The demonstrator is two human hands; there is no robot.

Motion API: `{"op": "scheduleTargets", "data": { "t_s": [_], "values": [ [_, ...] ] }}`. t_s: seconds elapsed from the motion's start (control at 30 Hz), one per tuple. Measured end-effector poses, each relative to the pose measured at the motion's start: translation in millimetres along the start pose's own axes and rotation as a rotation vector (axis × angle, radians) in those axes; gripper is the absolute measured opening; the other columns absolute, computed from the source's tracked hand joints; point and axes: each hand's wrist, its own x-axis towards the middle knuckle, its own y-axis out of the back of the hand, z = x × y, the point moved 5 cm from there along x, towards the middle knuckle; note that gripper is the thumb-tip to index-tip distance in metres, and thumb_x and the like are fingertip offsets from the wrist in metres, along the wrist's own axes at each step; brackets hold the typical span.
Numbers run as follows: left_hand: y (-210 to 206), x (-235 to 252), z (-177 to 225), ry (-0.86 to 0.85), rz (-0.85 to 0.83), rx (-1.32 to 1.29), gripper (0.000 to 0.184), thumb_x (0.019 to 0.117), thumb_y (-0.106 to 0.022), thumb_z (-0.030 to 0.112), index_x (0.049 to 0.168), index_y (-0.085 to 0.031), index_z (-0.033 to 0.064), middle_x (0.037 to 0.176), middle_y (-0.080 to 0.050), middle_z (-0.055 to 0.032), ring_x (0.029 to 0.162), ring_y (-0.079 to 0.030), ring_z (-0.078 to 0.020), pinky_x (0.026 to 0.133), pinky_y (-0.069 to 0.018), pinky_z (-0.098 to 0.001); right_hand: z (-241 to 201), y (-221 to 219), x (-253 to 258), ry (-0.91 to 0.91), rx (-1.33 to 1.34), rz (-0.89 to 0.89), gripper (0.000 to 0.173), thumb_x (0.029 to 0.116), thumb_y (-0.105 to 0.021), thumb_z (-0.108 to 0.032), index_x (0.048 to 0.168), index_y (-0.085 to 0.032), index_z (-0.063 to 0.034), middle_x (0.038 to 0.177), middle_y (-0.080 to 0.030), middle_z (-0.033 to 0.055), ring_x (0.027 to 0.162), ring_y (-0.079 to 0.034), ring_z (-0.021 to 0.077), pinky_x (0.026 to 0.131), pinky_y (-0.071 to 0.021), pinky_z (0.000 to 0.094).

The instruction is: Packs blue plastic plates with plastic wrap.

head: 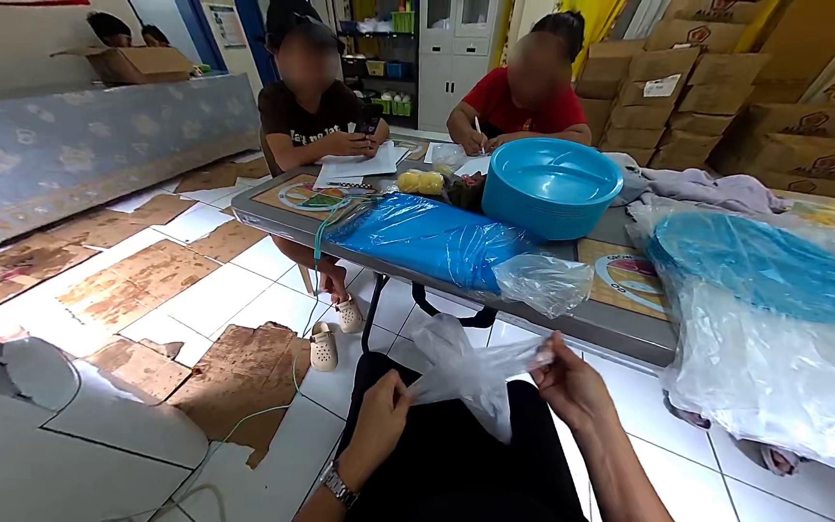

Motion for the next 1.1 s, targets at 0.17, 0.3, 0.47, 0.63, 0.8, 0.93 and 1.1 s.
{"op": "scheduleTargets", "data": {
  "t_s": [0.17,0.3,0.47,0.63,0.8,0.93,1.1],
  "values": [
    [5.2,-18.5,20.5,-0.291,0.156,-0.001,0.072,0.0799,-0.081,0.031,0.133,-0.052,-0.0079,0.133,-0.059,-0.026,0.121,-0.059,-0.0308,0.098,-0.0504,-0.0429,-5.1,-29.8,-12.1,0.23,-0.306,-0.142,0.038,0.1126,-0.029,-0.019,0.085,-0.055,-0.013,0.056,-0.051,-0.0112,0.043,-0.044,-0.0024,0.043,-0.0407,0.0138],
    [-24.2,-15.7,67.6,-0.573,0.059,-0.05,0.04,0.0835,-0.078,0.034,0.107,-0.068,0.0031,0.144,-0.053,-0.0243,0.13,-0.055,-0.0317,0.104,-0.0484,-0.0449,15.7,-62.0,-36.1,0.289,-0.558,-0.394,0.025,0.1054,-0.048,-0.013,0.086,-0.063,-0.0122,0.06,-0.05,-0.0128,0.046,-0.04,-0.0045,0.043,-0.0354,0.0134],
    [-44.5,15.7,20.9,-0.504,-0.132,0.149,0.016,0.0871,-0.06,-0.006,0.081,-0.074,-0.0025,0.089,-0.072,-0.0183,0.093,-0.07,-0.0365,0.085,-0.0565,-0.0514,8.2,-59.7,-32.7,0.523,-0.848,-0.445,0.013,0.0972,-0.064,-0.014,0.088,-0.071,-0.0073,0.063,-0.056,-0.0118,0.051,-0.046,-0.0067,0.048,-0.038,0.0117],
    [-27.7,27.2,-34.3,-0.186,0.057,0.221,0.034,0.0873,-0.051,-0.01,0.109,-0.076,-0.0017,0.111,-0.072,-0.0244,0.111,-0.066,-0.0441,0.098,-0.051,-0.0579,-77.7,-58.8,-11.4,0.984,-1.303,-0.148,0.026,0.0994,-0.06,-0.017,0.107,-0.074,0.0045,0.087,-0.074,0.0138,0.069,-0.07,0.0173,0.067,-0.0591,0.0352],
    [-65.9,15.9,-88.2,0.003,-0.243,0.415,0.05,0.0863,-0.054,-0.011,0.132,-0.067,0.0031,0.133,-0.065,-0.0214,0.133,-0.053,-0.0428,0.114,-0.0357,-0.0574,-208.1,-72.2,92.5,0.791,-1.463,0.315,0.055,0.1063,-0.05,-0.043,0.119,-0.066,0.0077,0.106,-0.068,0.0308,0.096,-0.068,0.0471,0.086,-0.0505,0.0672],
    [-79.5,20.3,-91.9,-0.045,-0.296,0.434,0.058,0.0853,-0.053,-0.012,0.137,-0.065,0.0098,0.133,-0.067,-0.0163,0.132,-0.055,-0.0378,0.116,-0.0354,-0.0531,-246.4,-74.2,172.2,0.442,-1.615,0.5,0.079,0.1001,-0.053,-0.061,0.118,-0.062,0.0154,0.117,-0.062,0.0395,0.109,-0.062,0.0545,0.093,-0.0453,0.0716],
    [-75.2,22.4,-97.2,-0.03,-0.3,0.395,0.056,0.0851,-0.054,-0.011,0.136,-0.066,0.0091,0.133,-0.067,-0.0156,0.133,-0.055,-0.0366,0.116,-0.0354,-0.0524,-247.2,-74.7,211.4,0.293,-1.648,0.53,0.059,0.0931,-0.075,-0.036,0.115,-0.062,0.0168,0.116,-0.062,0.0358,0.107,-0.062,0.0485,0.094,-0.0453,0.0663]
  ]
}}
